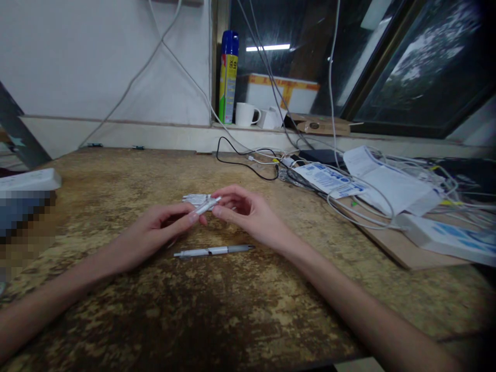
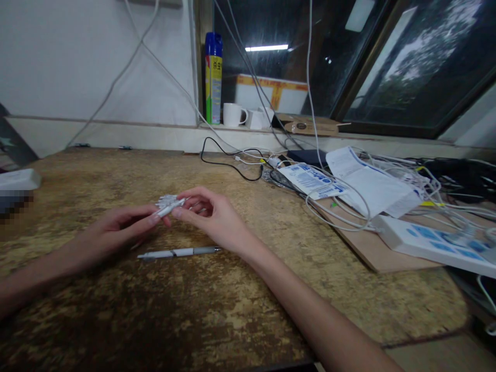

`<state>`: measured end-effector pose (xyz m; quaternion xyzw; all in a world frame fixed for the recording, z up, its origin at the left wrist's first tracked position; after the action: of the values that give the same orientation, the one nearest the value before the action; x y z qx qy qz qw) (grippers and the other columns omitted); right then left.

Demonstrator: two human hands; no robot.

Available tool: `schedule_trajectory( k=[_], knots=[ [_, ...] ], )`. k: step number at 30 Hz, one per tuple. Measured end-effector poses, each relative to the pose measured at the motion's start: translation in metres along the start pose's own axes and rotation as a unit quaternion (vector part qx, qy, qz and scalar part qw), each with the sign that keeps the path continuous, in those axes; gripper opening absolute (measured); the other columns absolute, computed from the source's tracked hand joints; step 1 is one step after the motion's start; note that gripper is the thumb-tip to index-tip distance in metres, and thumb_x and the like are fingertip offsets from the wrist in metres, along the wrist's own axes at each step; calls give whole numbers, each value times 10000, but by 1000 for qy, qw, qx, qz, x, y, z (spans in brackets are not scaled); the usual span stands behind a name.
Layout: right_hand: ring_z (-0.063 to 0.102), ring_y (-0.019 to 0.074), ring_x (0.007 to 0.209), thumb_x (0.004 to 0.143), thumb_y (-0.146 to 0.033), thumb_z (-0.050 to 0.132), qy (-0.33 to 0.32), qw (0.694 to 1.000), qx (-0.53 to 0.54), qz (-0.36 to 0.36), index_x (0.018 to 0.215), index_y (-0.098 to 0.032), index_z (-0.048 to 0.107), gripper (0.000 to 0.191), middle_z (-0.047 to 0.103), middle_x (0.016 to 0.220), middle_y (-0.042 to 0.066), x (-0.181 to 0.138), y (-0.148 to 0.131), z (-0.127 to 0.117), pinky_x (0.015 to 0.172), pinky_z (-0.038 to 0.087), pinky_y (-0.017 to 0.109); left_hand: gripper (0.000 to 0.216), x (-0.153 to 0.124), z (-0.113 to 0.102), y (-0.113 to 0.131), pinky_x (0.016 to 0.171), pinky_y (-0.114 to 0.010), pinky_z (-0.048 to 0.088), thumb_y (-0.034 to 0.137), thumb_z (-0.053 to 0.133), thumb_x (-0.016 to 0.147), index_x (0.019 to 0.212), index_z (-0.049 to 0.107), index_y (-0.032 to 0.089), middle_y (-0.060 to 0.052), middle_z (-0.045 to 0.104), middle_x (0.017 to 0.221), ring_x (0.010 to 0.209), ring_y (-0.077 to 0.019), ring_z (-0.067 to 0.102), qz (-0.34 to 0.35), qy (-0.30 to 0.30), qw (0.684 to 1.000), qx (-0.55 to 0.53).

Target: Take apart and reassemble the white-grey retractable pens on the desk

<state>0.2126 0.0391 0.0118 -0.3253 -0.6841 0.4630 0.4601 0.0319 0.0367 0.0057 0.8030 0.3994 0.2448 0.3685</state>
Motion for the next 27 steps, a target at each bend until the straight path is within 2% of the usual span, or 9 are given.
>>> schedule_trajectory(
  k=[3,6,10,13,17,19,22,24,27],
  knots=[
    [657,170,924,899,-377,745,-12,1000,7,-8,1064,-231,721,222,745,1045,33,-1,0,6,871,498,331,347,0,-1,7,698,-255,472,517,548,1028,1103,751,247,-7,722,937,834,-189,633,22,1,999,25],
    [646,167,896,913,-391,726,-1,1000,5,-13,1022,-222,729,201,734,996,28,1,1,4,849,494,319,335,0,0,12,815,-278,499,503,553,1027,1137,757,262,-15,750,1074,973,-217,661,25,0,999,25],
    [631,163,849,932,-428,689,86,996,31,7,965,-219,695,211,686,901,22,4,5,-17,835,505,313,334,0,-2,11,664,-249,454,503,549,1028,1132,743,253,-16,703,910,801,-176,617,11,16,1000,22],
    [646,180,968,924,-495,679,162,984,79,13,949,-235,646,264,678,992,34,3,6,-37,918,516,326,345,0,-3,6,571,-246,370,515,533,1035,1100,734,242,7,589,759,670,-151,522,8,19,999,29],
    [661,180,1012,925,-533,678,201,959,200,21,974,-265,568,294,678,1057,21,2,10,-53,938,535,342,370,1,-3,2,561,-251,331,528,512,1041,1099,741,243,16,515,719,654,-150,487,5,15,999,47],
    [643,152,868,946,-492,672,210,943,257,10,980,-273,552,252,643,934,-4,3,8,-59,885,544,323,376,1,-3,1,557,-252,323,529,507,1041,1096,748,245,18,502,707,648,-150,480,6,15,999,52],
    [472,134,613,977,-464,626,224,932,284,-9,913,-268,541,223,450,707,-44,3,0,-67,713,516,279,373,1,-4,1,555,-250,324,525,505,1042,1096,750,248,17,518,713,648,-150,481,7,18,998,60],
    [366,150,554,990,-519,562,216,938,270,-5,843,-264,526,297,328,648,-50,2,-5,-71,609,467,287,371,1,-4,3,566,-248,340,521,505,1042,1091,750,247,14,541,726,662,-152,497,12,20,997,68],
    [293,161,539,988,-537,522,194,946,258,-11,775,-260,498,351,253,629,-50,0,-11,-73,557,417,297,381,1,-3,6,568,-244,353,524,497,1041,1084,749,241,16,540,711,656,-155,507,17,16,997,74]
  ],
)
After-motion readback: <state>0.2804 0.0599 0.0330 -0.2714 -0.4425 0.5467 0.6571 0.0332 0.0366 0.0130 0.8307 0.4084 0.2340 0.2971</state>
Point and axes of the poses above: each hand's wrist, its own x-axis towards the middle knuckle, its own z-axis out of the palm, y = z × x, the point moved 7 cm from there along x, towards the middle knuckle
